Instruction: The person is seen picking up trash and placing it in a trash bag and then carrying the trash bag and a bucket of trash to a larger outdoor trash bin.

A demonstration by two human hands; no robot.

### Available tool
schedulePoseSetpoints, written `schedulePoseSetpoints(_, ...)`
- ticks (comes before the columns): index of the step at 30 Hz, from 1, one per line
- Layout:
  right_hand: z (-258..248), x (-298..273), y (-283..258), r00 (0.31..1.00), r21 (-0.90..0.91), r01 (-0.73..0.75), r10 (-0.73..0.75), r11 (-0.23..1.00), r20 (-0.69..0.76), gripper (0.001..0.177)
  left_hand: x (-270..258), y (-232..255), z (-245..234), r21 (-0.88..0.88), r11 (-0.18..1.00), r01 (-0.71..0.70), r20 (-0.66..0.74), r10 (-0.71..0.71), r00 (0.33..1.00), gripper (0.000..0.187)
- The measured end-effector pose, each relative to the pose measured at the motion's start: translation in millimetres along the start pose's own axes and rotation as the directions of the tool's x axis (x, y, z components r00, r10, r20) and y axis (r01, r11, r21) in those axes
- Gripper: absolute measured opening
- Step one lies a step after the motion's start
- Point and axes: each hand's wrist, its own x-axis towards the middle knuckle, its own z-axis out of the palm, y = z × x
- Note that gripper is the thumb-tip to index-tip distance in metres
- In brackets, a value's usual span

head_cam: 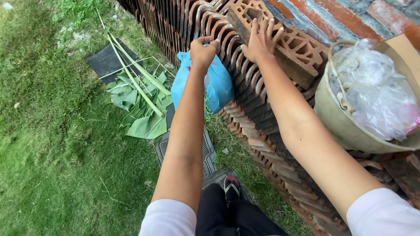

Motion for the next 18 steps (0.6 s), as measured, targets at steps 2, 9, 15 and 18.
schedulePoseSetpoints(2,-4,-8,2,0.999,-0.017,0.028,-0.027,0.999,0.017,0.109,0,-10,5,-0.006,0.999,-0.053,0.001,0.053,0.999,0.039)
schedulePoseSetpoints(9,-35,-57,23,0.998,0.0,0.022,-0.022,1.0,-0.064,0.103,-51,16,-6,-0.011,1.0,-0.015,0.079,0.015,0.997,0.039)
schedulePoseSetpoints(15,-68,-95,39,0.98,-0.226,0.068,-0.107,0.972,-0.168,0.094,-103,14,-15,-0.016,0.998,-0.068,0.054,0.069,0.996,0.036)
schedulePoseSetpoints(18,-83,-114,52,0.977,-0.212,0.03,-0.073,0.977,-0.202,0.084,-130,15,-23,-0.037,0.998,-0.052,0.067,0.054,0.996,0.037)
